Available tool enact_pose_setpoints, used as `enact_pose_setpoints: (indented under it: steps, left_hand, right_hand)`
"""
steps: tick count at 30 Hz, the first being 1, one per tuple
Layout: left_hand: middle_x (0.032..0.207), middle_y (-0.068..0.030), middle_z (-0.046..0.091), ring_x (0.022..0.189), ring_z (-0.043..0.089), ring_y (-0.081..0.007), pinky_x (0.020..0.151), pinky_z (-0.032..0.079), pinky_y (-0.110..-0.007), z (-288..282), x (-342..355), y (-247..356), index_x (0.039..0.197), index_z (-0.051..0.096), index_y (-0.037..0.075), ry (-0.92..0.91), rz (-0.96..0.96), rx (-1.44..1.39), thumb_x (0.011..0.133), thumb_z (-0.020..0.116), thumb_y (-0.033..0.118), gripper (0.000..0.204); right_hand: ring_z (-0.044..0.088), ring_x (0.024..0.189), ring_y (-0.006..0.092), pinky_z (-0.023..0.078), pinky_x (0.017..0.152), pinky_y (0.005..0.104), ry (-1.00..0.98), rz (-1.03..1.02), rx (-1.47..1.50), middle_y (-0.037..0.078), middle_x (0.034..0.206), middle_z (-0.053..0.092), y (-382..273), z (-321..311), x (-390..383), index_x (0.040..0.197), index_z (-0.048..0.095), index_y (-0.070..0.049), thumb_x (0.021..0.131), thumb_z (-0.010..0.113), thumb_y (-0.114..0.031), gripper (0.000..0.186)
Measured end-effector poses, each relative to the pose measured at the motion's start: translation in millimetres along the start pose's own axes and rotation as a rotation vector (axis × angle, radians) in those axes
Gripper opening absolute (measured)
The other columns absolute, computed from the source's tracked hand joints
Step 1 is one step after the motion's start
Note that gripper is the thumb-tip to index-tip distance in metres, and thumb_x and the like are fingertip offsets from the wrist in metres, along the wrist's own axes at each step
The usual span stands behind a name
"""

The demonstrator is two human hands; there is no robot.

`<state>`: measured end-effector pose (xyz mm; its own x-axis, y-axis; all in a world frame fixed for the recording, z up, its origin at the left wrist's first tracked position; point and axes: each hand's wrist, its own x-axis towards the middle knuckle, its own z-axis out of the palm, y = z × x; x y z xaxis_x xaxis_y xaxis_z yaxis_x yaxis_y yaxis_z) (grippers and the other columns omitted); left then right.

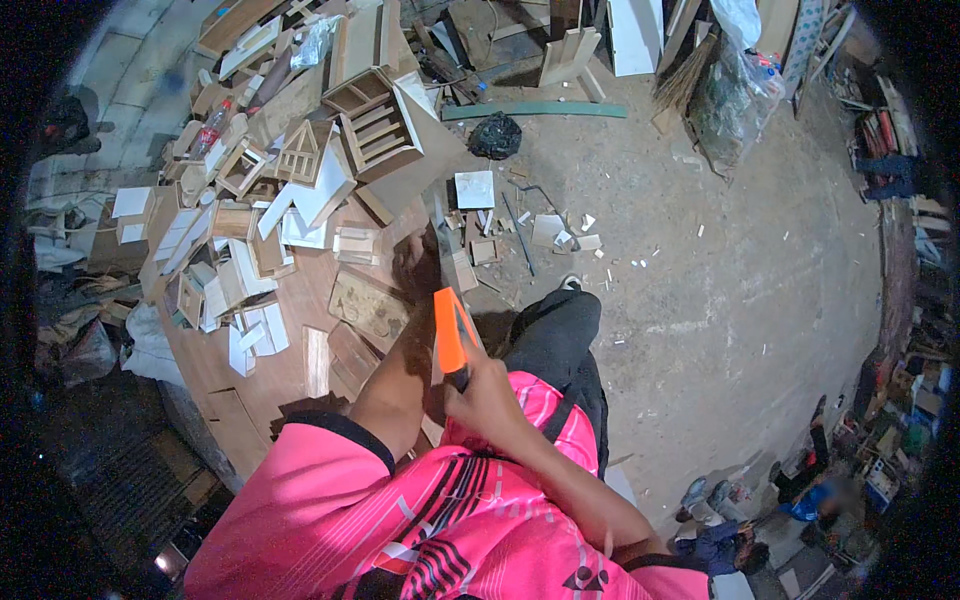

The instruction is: The recorder uses a handsaw to cut pieces of wood and manages various small wooden project components on a workbench.

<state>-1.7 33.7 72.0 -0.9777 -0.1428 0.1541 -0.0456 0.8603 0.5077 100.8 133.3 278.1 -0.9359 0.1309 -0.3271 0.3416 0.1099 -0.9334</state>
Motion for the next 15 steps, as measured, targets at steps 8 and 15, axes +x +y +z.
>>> enact_pose_setpoints:
  steps: [8,15]
  left_hand:
    - [0.083,-0.0146,0.064,0.077,0.06,-0.0375,0.066,0.049,-0.048,15.2,0.9,-11.8,0.091,0.061,0.01,0.13,0.054,0.022,0.09,0.044,0.03,0.026]
    - [0.08,-0.0134,0.064,0.077,0.061,-0.0357,0.064,0.05,-0.047,-0.3,4.9,-5.6,0.087,0.06,0.01,0.126,0.148,0.249,0.09,0.047,0.032,0.025]
  right_hand:
    - [0.055,0.06,0.0247,0.045,0.059,0.0348,-0.011,-0.148,-0.027,0.02,0.067,0.052,42.4,10.9,5.6,0.089,0.052,0.003,0.076,0.055,0.001,0.013]
    - [0.052,0.058,0.0235,0.045,0.06,0.0351,0.01,-0.123,-0.05,0.017,0.064,0.05,6.6,4.4,29.1,0.086,0.053,0.003,0.076,0.054,0.0,0.01]
